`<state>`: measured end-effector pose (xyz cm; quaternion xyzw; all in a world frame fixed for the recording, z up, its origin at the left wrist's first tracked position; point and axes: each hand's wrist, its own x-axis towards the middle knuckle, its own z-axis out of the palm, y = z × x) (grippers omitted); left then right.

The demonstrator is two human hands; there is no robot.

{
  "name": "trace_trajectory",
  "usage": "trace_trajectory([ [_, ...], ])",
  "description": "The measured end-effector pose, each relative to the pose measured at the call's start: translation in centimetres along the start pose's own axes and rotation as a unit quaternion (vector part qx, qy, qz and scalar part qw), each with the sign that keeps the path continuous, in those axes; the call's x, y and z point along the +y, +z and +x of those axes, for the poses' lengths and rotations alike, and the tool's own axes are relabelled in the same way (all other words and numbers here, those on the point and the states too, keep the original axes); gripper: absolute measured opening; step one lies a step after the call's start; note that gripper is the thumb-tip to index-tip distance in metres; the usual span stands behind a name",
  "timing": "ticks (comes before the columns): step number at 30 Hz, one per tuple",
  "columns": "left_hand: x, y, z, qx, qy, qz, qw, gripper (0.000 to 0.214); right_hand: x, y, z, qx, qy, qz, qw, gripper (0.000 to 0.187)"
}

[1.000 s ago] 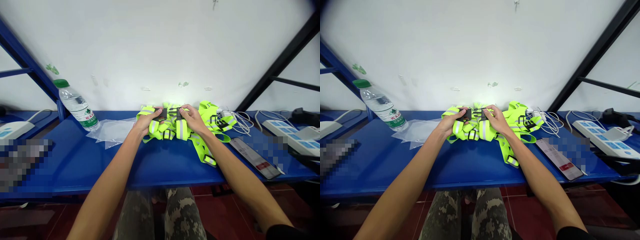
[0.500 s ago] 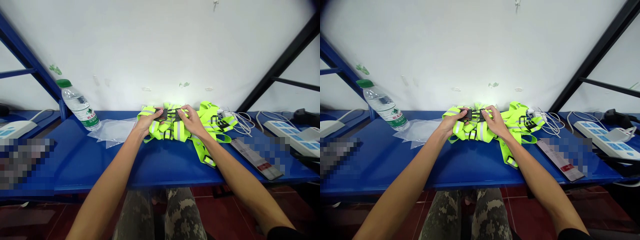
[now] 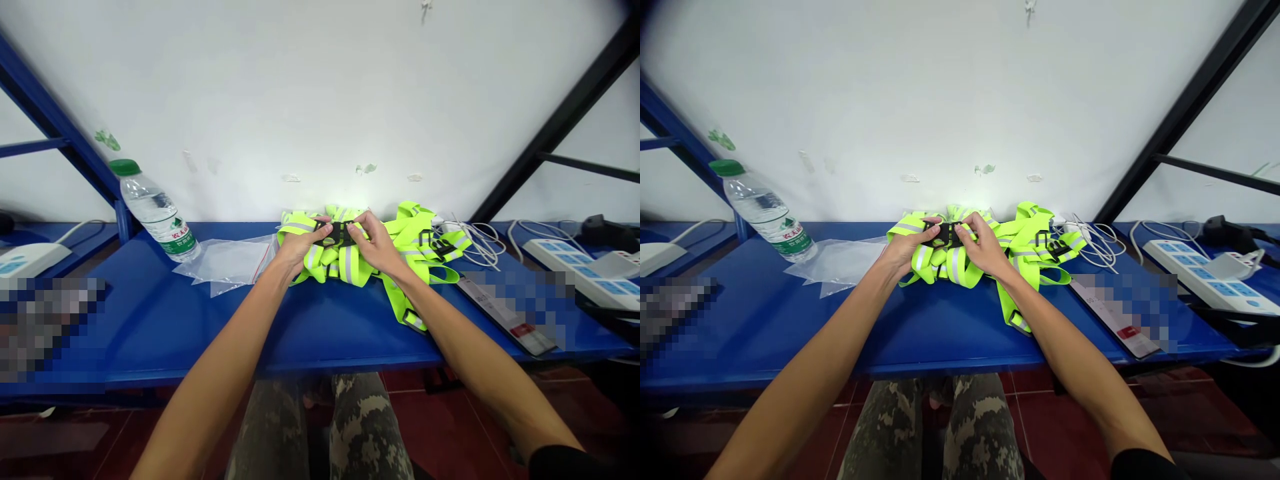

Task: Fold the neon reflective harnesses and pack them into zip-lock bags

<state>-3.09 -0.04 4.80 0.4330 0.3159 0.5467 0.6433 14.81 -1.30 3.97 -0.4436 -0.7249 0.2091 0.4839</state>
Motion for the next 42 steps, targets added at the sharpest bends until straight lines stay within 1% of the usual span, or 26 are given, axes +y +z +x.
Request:
trace_trajectory([
  [3, -0.4, 0.0, 0.1, -0.008, 0.022, -0.002, 1.0, 0.039, -0.2, 0.1, -0.1, 0.005, -0.013, -0.011, 1.0, 0.036],
  [5, -0.4, -0.1, 0.0, -0.01, 0.021, 0.003, 1.0, 0.04, -0.4, 0.0, -0.2, -0.005, -0.017, 0.002, 1.0, 0.034],
  [7, 0.1, -0.3, -0.3, -0.027, 0.005, 0.005, 1.0, 0.046, -1.0, -0.4, -0.2, -0.044, -0.033, 0.014, 0.998, 0.032],
  [9, 1.2, -0.5, -0.6, -0.06, -0.012, 0.0, 0.998, 0.055, -1.7, -1.4, -0.1, -0.103, -0.056, 0.005, 0.993, 0.032],
  [11, 2.7, -0.7, -0.9, -0.084, -0.014, -0.02, 0.996, 0.059, -2.6, -2.6, 0.1, -0.156, -0.062, -0.037, 0.985, 0.036],
  [12, 3.6, -0.9, -1.0, -0.086, -0.013, -0.036, 0.996, 0.057, -3.1, -3.3, 0.3, -0.179, -0.059, -0.07, 0.98, 0.039],
  [13, 4.5, -1.1, -1.1, -0.079, -0.012, -0.054, 0.995, 0.052, -3.5, -4.0, 0.4, -0.198, -0.053, -0.107, 0.973, 0.041],
  [15, 6.1, -1.6, -1.1, -0.053, -0.008, -0.083, 0.995, 0.043, -4.2, -5.5, 0.6, -0.222, -0.04, -0.168, 0.96, 0.039],
  [16, 6.9, -1.9, -1.1, -0.037, -0.004, -0.09, 0.995, 0.039, -4.5, -6.2, 0.6, -0.225, -0.035, -0.19, 0.955, 0.038],
  [19, 8.6, -3.1, -1.3, 0.005, 0.013, -0.08, 0.997, 0.032, -4.8, -8.6, 0.8, -0.213, -0.026, -0.25, 0.944, 0.046],
  [22, 9.7, -4.3, -1.7, 0.022, -0.007, -0.063, 0.998, 0.026, -5.0, -11.2, 1.0, -0.215, -0.019, -0.327, 0.92, 0.042],
  [24, 10.3, -4.8, -1.8, 0.038, -0.03, -0.071, 0.996, 0.023, -5.1, -12.9, 1.0, -0.202, -0.007, -0.379, 0.903, 0.047],
  [26, 10.7, -5.0, -1.8, 0.076, -0.044, -0.074, 0.993, 0.025, -5.1, -14.3, 1.0, -0.171, -0.007, -0.431, 0.886, 0.051],
  [27, 10.8, -5.0, -1.7, 0.097, -0.049, -0.064, 0.992, 0.027, -5.0, -14.9, 1.0, -0.156, -0.015, -0.457, 0.875, 0.052],
  [29, 10.9, -4.8, -1.5, 0.131, -0.051, -0.013, 0.99, 0.031, -4.8, -15.5, 0.9, -0.132, -0.036, -0.51, 0.849, 0.052],
  [31, 10.8, -4.2, -1.3, 0.165, -0.025, 0.066, 0.984, 0.03, -4.8, -15.7, 0.8, -0.116, -0.045, -0.556, 0.822, 0.049],
  [33, 10.7, -3.5, -1.1, 0.221, 0.032, 0.136, 0.965, 0.027, -5.1, -15.5, 0.6, -0.101, -0.039, -0.578, 0.809, 0.044],
  [35, 10.9, -3.0, -0.8, 0.278, 0.094, 0.174, 0.94, 0.025, -5.6, -15.2, 0.4, -0.078, -0.039, -0.568, 0.819, 0.037],
  [37, 11.4, -2.9, -0.6, 0.307, 0.144, 0.188, 0.922, 0.022, -6.2, -15.2, 0.2, -0.032, -0.052, -0.536, 0.842, 0.029],
  [39, 12.2, -3.3, -0.6, 0.319, 0.191, 0.191, 0.908, 0.016, -6.5, -15.5, 0.1, 0.041, -0.069, -0.499, 0.863, 0.023],
  [40, 12.7, -3.7, -0.6, 0.323, 0.209, 0.19, 0.903, 0.013, -6.5, -15.8, 0.1, 0.084, -0.073, -0.484, 0.868, 0.023],
  [41, 13.1, -4.1, -0.8, 0.319, 0.22, 0.187, 0.903, 0.011, -6.4, -16.0, 0.1, 0.12, -0.073, -0.473, 0.87, 0.023],
  [42, 13.3, -4.4, -1.0, 0.304, 0.217, 0.186, 0.909, 0.011, -6.1, -16.2, 0.1, 0.141, -0.071, -0.466, 0.87, 0.024],
])
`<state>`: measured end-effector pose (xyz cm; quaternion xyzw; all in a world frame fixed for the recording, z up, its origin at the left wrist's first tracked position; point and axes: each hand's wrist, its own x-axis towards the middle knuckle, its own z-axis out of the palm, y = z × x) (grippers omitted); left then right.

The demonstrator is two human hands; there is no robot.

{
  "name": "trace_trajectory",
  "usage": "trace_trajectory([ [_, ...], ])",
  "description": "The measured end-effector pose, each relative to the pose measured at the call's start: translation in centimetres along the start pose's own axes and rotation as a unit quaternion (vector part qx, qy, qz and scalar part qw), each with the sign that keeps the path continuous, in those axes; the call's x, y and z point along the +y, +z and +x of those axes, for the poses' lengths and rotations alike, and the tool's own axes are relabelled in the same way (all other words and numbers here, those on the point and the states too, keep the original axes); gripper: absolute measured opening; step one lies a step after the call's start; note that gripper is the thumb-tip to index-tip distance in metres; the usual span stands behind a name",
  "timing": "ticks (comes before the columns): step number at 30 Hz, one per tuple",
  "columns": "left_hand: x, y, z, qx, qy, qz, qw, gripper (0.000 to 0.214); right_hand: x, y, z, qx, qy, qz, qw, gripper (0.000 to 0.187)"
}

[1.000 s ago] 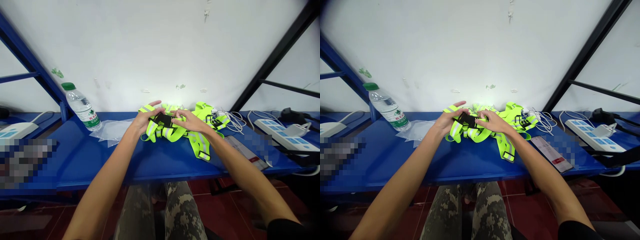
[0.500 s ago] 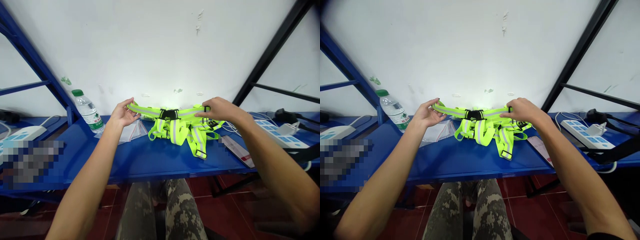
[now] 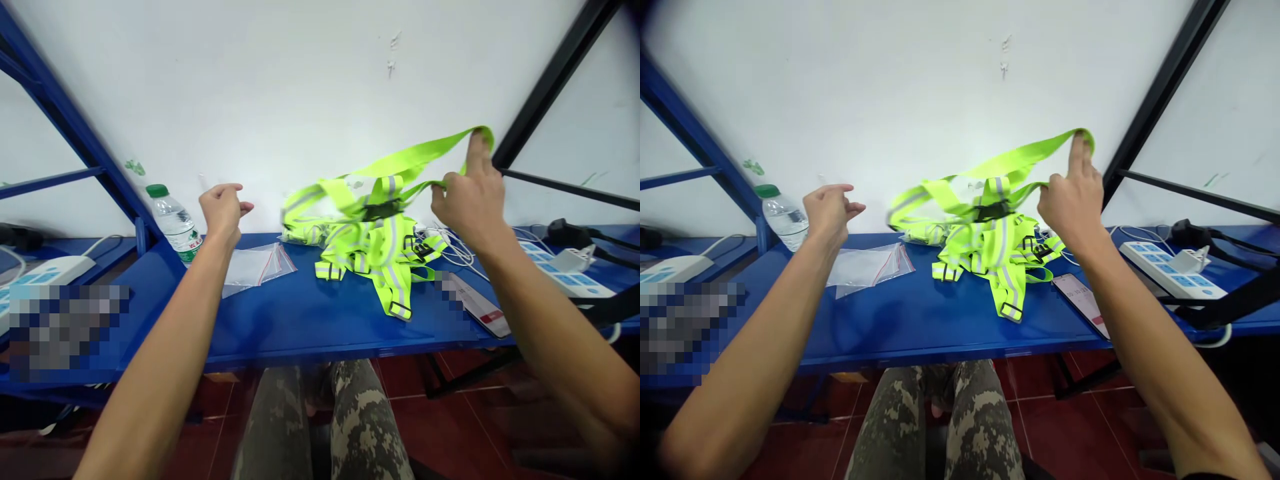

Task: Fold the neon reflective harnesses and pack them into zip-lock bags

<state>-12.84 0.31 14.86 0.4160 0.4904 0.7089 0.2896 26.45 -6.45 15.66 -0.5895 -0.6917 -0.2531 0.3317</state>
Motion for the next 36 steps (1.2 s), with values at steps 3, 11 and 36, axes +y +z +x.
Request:
trace_trajectory([
  [3, -0.2, -0.2, -1.1, -0.141, -0.038, 0.018, 0.989, 0.018, 0.0, 1.2, -0.3, -0.021, -0.008, 0.011, 1.0, 0.023],
  [11, -4.4, 6.4, -11.1, -0.543, -0.072, 0.241, 0.801, 0.063, -5.5, 3.2, 0.9, -0.027, 0.01, 0.021, 0.999, 0.029],
  [36, 0.1, 1.9, -0.6, -0.296, -0.135, 0.139, 0.935, 0.025, 0.8, -1.0, 3.0, -0.009, 0.187, 0.542, 0.819, 0.019],
])
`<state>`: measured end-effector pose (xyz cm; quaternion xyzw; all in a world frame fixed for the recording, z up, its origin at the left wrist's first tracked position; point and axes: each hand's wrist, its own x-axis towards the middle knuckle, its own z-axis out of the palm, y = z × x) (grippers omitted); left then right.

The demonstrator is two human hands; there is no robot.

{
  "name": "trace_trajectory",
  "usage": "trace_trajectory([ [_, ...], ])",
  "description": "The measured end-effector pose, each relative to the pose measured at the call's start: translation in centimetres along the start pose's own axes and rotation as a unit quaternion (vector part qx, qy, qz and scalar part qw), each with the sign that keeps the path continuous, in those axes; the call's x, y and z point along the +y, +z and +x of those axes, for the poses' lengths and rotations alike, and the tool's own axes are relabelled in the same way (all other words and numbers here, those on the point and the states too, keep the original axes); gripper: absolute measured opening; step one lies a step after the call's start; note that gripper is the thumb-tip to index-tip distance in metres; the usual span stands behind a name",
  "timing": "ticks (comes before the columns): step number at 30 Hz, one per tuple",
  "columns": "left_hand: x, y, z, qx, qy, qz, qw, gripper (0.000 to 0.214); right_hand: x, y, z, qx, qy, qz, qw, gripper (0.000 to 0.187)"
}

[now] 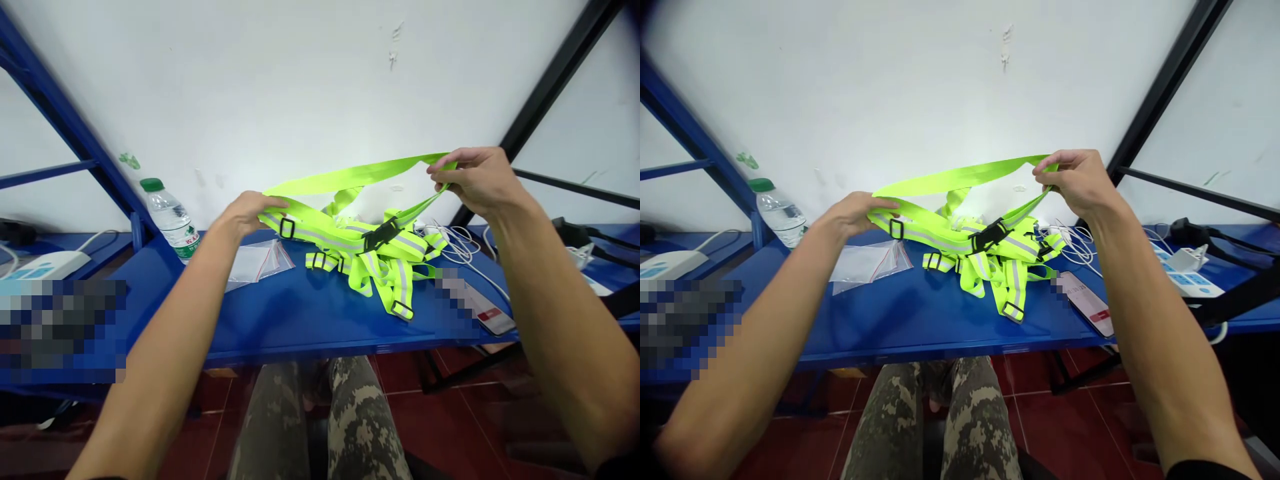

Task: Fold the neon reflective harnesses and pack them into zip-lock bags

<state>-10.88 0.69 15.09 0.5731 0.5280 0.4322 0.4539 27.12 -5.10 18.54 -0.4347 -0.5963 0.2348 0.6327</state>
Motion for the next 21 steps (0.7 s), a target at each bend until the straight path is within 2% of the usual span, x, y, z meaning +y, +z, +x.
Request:
trace_trajectory([
  [1, 0.1, -0.5, -0.3, -0.096, -0.016, -0.048, 0.994, 0.027, 0.5, -0.1, 0.3, 0.013, 0.0, -0.021, 1.0, 0.024],
  [2, 0.2, -1.0, -0.6, -0.159, -0.022, -0.074, 0.984, 0.028, 1.0, -0.1, 0.5, 0.023, 0.001, -0.038, 0.999, 0.029],
  [3, 0.2, -1.2, -0.8, -0.195, -0.023, -0.082, 0.977, 0.03, 1.4, -0.1, 0.8, 0.033, 0.002, -0.049, 0.998, 0.032],
  [4, 0.1, -1.3, -1.1, -0.203, -0.023, -0.074, 0.976, 0.03, 1.7, 0.0, 1.1, 0.046, 0.005, -0.056, 0.997, 0.034],
  [6, -0.2, -1.2, -1.2, -0.16, -0.025, -0.029, 0.986, 0.031, 2.0, 0.4, 1.5, 0.095, 0.017, -0.058, 0.994, 0.035],
  [8, -0.6, -0.8, -1.1, -0.06, -0.024, 0.068, 0.996, 0.031, 1.8, 1.1, 1.7, 0.174, 0.022, -0.05, 0.983, 0.036],
  [9, -0.8, -0.6, -1.0, 0.006, -0.018, 0.138, 0.99, 0.034, 1.6, 1.5, 1.8, 0.207, 0.017, -0.047, 0.977, 0.035],
  [11, -1.1, -0.3, -0.6, 0.131, 0.008, 0.276, 0.952, 0.043, 1.0, 2.1, 1.9, 0.224, 0.003, -0.042, 0.974, 0.032],
  [13, -1.5, -0.3, -0.3, 0.207, 0.031, 0.34, 0.917, 0.047, 0.3, 2.4, 1.8, 0.179, 0.017, -0.01, 0.984, 0.026],
  [14, -1.7, -0.4, -0.2, 0.225, 0.036, 0.327, 0.917, 0.047, 0.0, 2.4, 1.7, 0.148, 0.039, 0.008, 0.988, 0.025],
  [15, -1.9, -0.5, 0.0, 0.232, 0.033, 0.281, 0.931, 0.044, -0.2, 2.2, 1.5, 0.113, 0.066, 0.017, 0.991, 0.025],
  [18, -2.5, -1.0, 0.6, 0.189, -0.005, 0.028, 0.982, 0.035, -0.4, 1.9, 1.0, -0.058, 0.143, -0.067, 0.986, 0.028],
  [20, -2.8, -1.1, 0.8, 0.144, -0.038, -0.11, 0.983, 0.033, -0.2, 2.2, 0.6, -0.163, 0.16, -0.186, 0.956, 0.023],
  [21, -2.8, -1.2, 0.8, 0.13, -0.052, -0.143, 0.98, 0.033, 0.0, 2.6, 0.5, -0.177, 0.156, -0.234, 0.943, 0.02],
])
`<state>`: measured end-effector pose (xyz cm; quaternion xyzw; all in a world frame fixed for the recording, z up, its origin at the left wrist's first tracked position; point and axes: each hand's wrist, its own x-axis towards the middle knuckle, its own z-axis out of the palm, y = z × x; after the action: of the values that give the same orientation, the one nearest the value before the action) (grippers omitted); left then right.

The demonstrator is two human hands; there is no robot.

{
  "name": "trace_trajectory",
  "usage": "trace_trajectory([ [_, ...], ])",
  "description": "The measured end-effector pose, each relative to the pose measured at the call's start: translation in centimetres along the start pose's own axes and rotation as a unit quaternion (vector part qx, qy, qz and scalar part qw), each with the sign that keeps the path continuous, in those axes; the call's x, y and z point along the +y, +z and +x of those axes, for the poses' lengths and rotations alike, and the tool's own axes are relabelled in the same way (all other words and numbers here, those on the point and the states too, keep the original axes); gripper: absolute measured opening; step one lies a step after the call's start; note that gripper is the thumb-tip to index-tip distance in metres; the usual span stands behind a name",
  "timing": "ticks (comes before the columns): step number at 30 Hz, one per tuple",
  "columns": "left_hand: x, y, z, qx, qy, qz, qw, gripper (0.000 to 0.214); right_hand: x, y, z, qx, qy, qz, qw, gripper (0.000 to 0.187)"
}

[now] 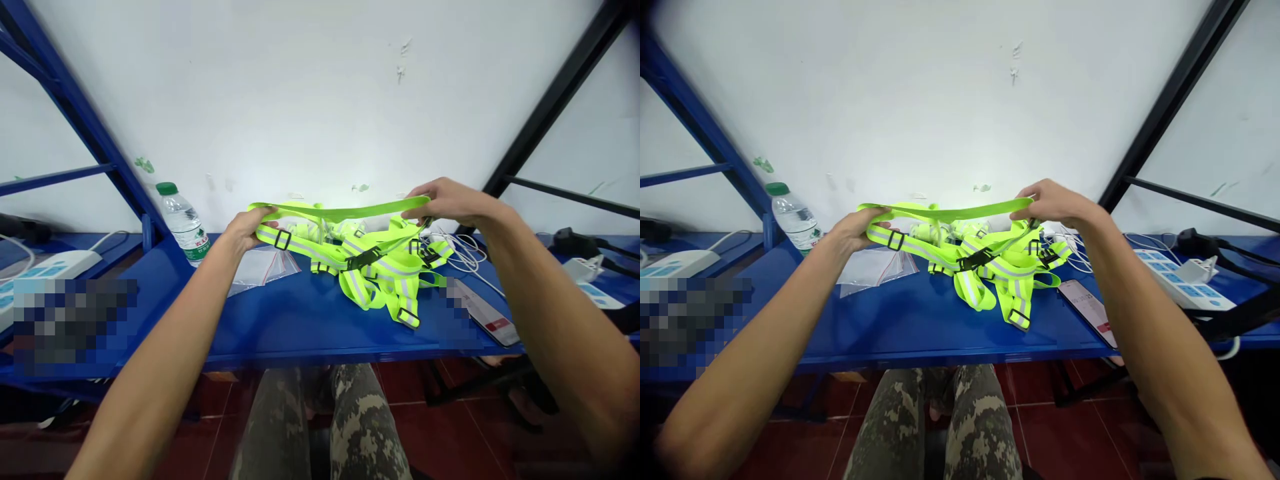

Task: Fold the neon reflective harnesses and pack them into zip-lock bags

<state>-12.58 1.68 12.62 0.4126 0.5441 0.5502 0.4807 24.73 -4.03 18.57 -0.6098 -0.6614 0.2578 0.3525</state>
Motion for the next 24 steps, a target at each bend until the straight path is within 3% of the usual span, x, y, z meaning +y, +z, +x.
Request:
trace_trajectory([
  [2, 0.0, -0.2, -0.3, -0.029, -0.029, -0.014, 0.999, 0.03, -0.2, 1.0, 0.3, 0.067, -0.003, -0.038, 0.997, 0.017],
  [5, 0.0, -1.0, -1.1, -0.153, -0.061, 0.011, 0.986, 0.023, -1.1, 2.0, 1.2, 0.187, 0.002, 0.063, 0.98, 0.009],
  [7, -0.1, -2.1, -1.7, -0.258, -0.066, 0.031, 0.963, 0.016, -1.6, 2.0, 1.8, 0.207, 0.022, 0.18, 0.961, 0.013],
  [9, -0.5, -3.3, -2.1, -0.343, -0.054, 0.046, 0.937, 0.024, -1.8, 1.5, 2.3, 0.209, 0.051, 0.289, 0.933, 0.019],
  [12, -1.5, -3.9, -2.9, -0.427, -0.04, 0.072, 0.901, 0.033, -1.8, 0.8, 2.9, 0.243, 0.087, 0.368, 0.893, 0.02],
  [15, -3.5, -1.7, -4.6, -0.429, -0.045, 0.13, 0.893, 0.037, -2.0, 1.4, 3.2, 0.273, 0.096, 0.39, 0.874, 0.018],
  [19, -7.1, 3.3, -7.7, -0.413, -0.024, 0.246, 0.876, 0.054, -3.2, 3.3, 2.9, 0.231, 0.057, 0.404, 0.883, 0.016],
  [21, -8.9, 5.1, -8.8, -0.488, -0.01, 0.25, 0.837, 0.052, -3.8, 4.0, 2.7, 0.205, 0.039, 0.401, 0.892, 0.014],
  [24, -10.4, 5.6, -9.1, -0.522, 0.055, 0.261, 0.81, 0.036, -4.1, 3.6, 2.5, 0.192, 0.025, 0.399, 0.896, 0.01],
])
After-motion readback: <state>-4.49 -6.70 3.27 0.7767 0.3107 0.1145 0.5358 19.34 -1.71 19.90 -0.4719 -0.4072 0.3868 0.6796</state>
